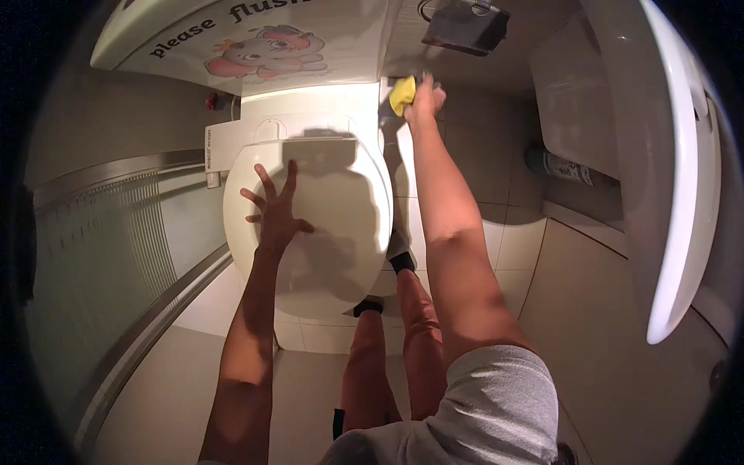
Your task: The person cleans a bathroom using a sponge, wiping the shower door, toilet, floor, and door surfaces. They move around the room to reach different areas, including the sink and the door handle, ensuring a thorough cleaning of the visible surfaces.
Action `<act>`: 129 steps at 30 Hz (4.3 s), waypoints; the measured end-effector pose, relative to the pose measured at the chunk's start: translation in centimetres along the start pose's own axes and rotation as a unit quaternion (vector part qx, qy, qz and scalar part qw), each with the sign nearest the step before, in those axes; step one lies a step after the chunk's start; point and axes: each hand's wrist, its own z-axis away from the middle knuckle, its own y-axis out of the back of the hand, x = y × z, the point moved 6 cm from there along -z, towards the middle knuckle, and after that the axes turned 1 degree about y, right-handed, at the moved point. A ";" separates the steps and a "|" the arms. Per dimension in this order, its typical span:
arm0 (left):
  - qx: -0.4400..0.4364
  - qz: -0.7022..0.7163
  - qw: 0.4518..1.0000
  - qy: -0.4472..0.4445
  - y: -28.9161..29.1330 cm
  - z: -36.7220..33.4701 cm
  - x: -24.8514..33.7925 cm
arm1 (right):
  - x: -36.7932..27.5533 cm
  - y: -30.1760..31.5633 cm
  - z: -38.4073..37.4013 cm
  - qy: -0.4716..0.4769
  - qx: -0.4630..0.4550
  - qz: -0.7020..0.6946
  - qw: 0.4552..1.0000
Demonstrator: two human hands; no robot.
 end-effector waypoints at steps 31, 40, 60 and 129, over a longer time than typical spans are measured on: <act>-0.013 -0.087 0.996 0.008 -0.1 -1.4 2.0 | -15.7 -12.5 10.3 0.208 -0.277 0.015 0.938; 0.025 -0.035 0.998 -0.034 0.1 -0.5 0.8 | -4.4 -1.7 4.5 0.160 -0.212 0.292 0.919; 0.284 0.171 0.940 -0.079 -6.1 6.6 -7.2 | 20.2 31.5 29.0 -0.315 -0.114 0.202 0.920; 0.304 0.671 0.574 0.359 -34.0 28.0 -28.7 | 49.3 8.1 18.6 0.242 -0.444 0.647 -0.571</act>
